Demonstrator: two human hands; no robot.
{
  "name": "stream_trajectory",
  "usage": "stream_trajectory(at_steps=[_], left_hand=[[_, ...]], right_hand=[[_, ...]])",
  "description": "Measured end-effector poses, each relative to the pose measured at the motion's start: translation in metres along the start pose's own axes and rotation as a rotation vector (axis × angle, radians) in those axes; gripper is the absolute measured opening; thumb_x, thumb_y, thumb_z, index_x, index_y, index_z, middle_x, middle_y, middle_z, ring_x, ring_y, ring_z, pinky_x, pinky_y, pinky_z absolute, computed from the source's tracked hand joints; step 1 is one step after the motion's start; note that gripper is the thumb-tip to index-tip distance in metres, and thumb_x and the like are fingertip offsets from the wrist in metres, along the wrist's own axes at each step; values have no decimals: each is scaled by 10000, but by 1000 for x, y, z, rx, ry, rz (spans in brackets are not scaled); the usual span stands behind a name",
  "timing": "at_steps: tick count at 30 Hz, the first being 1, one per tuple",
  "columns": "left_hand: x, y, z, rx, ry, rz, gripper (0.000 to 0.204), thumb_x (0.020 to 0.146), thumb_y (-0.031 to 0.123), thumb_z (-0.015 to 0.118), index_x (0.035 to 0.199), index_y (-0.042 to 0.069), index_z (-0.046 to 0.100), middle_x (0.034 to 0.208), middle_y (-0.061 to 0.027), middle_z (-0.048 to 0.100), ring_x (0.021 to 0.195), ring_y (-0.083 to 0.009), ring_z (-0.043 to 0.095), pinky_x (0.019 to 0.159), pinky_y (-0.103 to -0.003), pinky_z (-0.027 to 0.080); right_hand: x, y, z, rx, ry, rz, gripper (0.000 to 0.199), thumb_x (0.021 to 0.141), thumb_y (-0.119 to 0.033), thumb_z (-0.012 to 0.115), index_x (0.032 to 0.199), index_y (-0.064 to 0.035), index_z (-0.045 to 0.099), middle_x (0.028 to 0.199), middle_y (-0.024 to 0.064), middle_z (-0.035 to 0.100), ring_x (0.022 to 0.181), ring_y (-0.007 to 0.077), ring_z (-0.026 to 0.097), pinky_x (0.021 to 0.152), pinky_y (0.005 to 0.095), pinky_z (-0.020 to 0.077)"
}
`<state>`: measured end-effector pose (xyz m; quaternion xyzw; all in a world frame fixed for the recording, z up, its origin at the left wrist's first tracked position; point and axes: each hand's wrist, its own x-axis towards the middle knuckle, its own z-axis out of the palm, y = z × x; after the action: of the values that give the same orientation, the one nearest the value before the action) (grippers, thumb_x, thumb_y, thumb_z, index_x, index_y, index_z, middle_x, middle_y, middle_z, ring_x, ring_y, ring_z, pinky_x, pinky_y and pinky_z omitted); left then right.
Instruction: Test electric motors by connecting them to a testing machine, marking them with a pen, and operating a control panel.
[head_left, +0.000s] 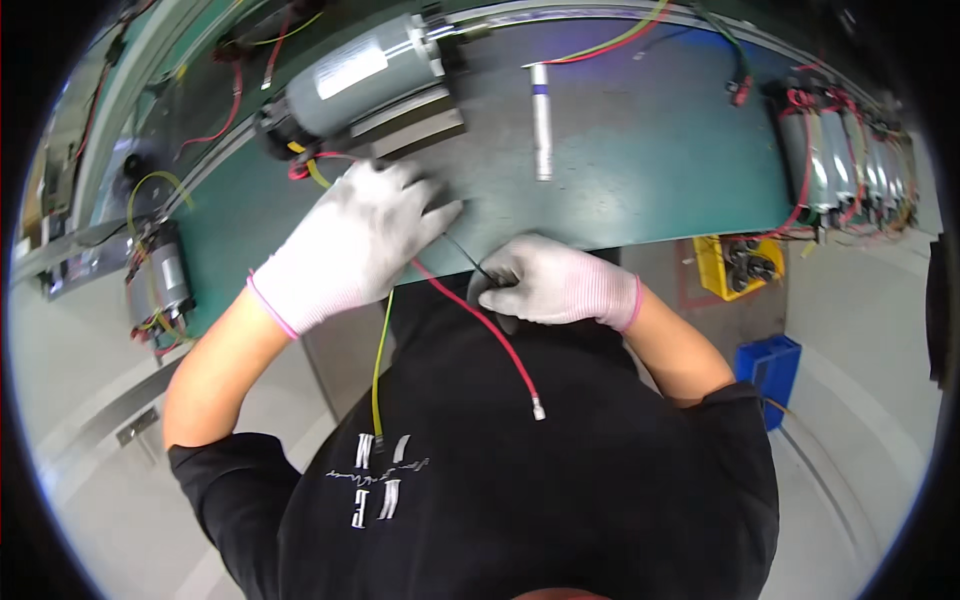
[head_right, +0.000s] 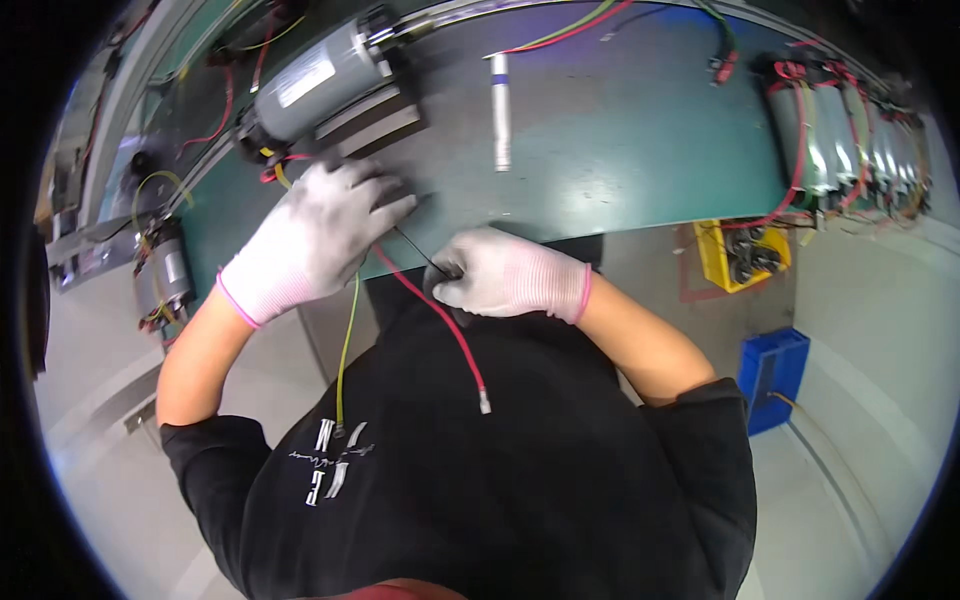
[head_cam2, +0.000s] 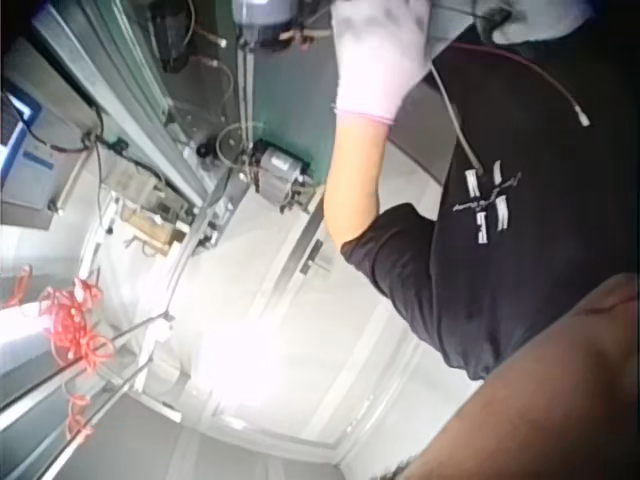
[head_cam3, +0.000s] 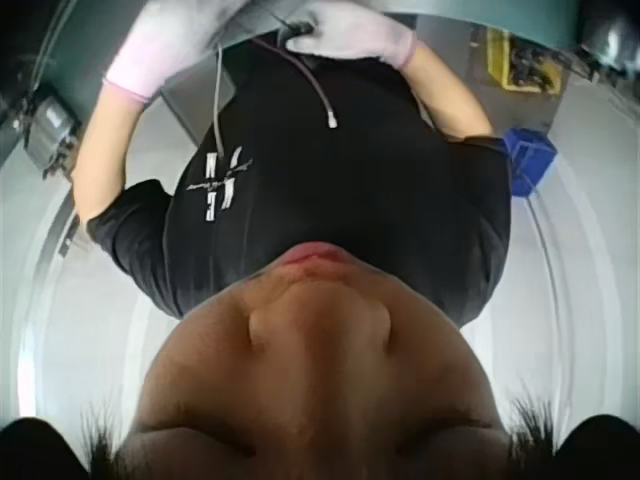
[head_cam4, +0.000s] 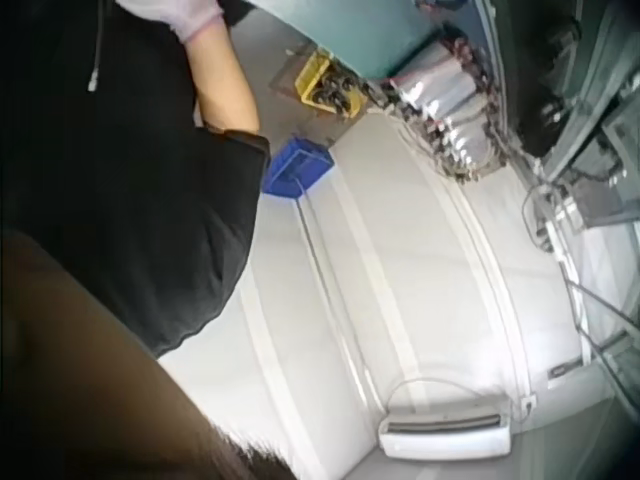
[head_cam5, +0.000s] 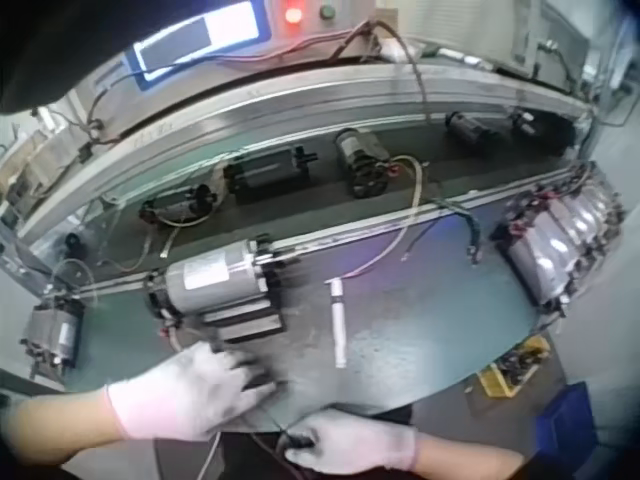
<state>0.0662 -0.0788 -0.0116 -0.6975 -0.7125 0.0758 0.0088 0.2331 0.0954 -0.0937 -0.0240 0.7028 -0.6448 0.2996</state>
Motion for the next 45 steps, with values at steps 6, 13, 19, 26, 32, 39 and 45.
stream_trajectory(at_steps=[6,13,19,26,32,39,45], left_hand=[[14,-29,8,308,-427,73,308,875,225,690,1162,124,733,993,-33,657,1002,-236,646,833,-352,534],[18,10,20,-323,-88,372,215,945,291,680,1035,97,696,901,-60,656,919,-253,672,814,-403,544],[82,126,22,-575,-8,442,188,948,273,697,954,103,617,840,-80,648,730,-268,716,647,-416,578],[125,151,-6,-1103,587,349,311,985,204,650,1252,52,702,794,-94,655,721,-241,694,719,-379,582],[85,65,21,-2017,437,-467,297,1054,157,652,1264,-40,725,974,-77,779,865,-114,678,825,-301,534],[61,54,14,-1990,543,-637,216,1043,123,674,1187,-20,750,927,-38,753,835,-75,644,765,-253,512],[44,59,5,-1776,633,-699,172,1047,105,663,1110,-24,757,911,-16,737,832,-58,634,774,-247,522]], right_hand=[[1,1,36,-709,282,-21,351,938,-346,756,946,5,754,815,175,738,766,374,741,755,455,591],[-76,8,-23,-608,308,-285,252,962,-296,747,892,-55,767,801,156,718,752,375,700,752,457,590],[-159,8,-200,-852,704,19,285,920,-99,725,1194,-44,780,993,163,756,909,345,711,830,413,590],[-129,58,-304,-1865,636,454,376,861,-79,709,1233,-23,713,1228,160,716,1320,372,583,1058,451,503],[-131,-27,-201,-713,712,-28,288,1013,-58,662,1294,2,677,1098,139,746,1008,235,731,890,387,570],[-106,-93,-109,-388,612,-308,381,987,-128,715,1309,76,695,1126,164,773,915,221,753,813,350,587],[-99,-110,-102,-524,566,-498,365,981,-180,728,1232,84,745,1037,176,797,847,215,768,748,328,589]])
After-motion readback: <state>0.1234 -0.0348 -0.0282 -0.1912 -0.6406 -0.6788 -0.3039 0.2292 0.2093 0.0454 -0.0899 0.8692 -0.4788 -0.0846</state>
